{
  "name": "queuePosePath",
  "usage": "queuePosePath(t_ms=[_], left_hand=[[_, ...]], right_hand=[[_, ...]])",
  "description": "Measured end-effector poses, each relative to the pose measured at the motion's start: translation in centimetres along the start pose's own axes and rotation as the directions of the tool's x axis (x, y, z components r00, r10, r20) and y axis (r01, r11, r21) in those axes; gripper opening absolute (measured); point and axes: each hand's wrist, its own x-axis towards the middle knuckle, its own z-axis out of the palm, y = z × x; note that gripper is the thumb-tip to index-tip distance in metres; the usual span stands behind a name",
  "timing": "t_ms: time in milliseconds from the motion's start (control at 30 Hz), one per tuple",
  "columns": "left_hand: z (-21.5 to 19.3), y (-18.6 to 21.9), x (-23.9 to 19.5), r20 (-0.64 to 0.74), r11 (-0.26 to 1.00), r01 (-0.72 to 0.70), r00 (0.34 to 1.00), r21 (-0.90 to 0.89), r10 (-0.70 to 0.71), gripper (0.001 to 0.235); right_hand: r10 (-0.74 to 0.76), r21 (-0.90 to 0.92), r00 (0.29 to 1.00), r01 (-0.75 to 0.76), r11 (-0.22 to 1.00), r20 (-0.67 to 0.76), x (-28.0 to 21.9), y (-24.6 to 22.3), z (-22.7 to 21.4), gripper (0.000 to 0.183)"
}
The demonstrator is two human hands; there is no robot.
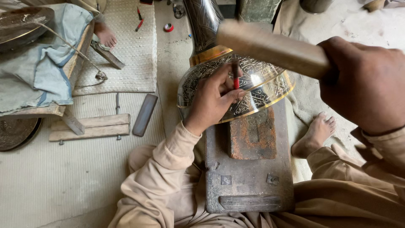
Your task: The person uses a small chisel and a wooden mallet to engrave intricate patterns onto the surface of a large metal vessel. They repeatedly strike the chisel to create detailed designs on the metal.
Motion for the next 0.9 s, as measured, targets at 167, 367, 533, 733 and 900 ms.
queuePosePath(t_ms=[167,367,533,733,900], left_hand=[[-0.5,-0.9,2.1,0.248,0.987,0.077,0.962,0.139,-0.110,0.055],[-0.4,-1.2,4.7,0.458,0.975,-0.152,0.887,0.162,0.062,0.052],[-0.6,-0.4,4.9,0.493,0.974,-0.183,0.865,0.133,0.095,0.054],[-1.1,0.4,3.5,0.317,0.986,-0.094,0.947,0.135,0.047,0.055],[-1.0,-0.8,4.0,0.431,0.981,-0.044,0.901,0.190,-0.043,0.052]], right_hand=[[0.037,0.138,0.999,-0.040,0.990,0.022,-1.2,0.8,1.8,0.016],[0.177,0.446,0.984,-0.159,0.881,0.001,-4.8,1.6,6.2,0.022],[0.237,0.458,0.964,-0.265,0.848,0.119,-6.3,2.7,8.5,0.020],[0.215,0.385,0.963,-0.263,0.884,0.164,-5.5,2.9,7.3,0.017],[0.185,0.135,0.974,-0.202,0.970,0.131,-5.7,2.3,6.5,0.022]])
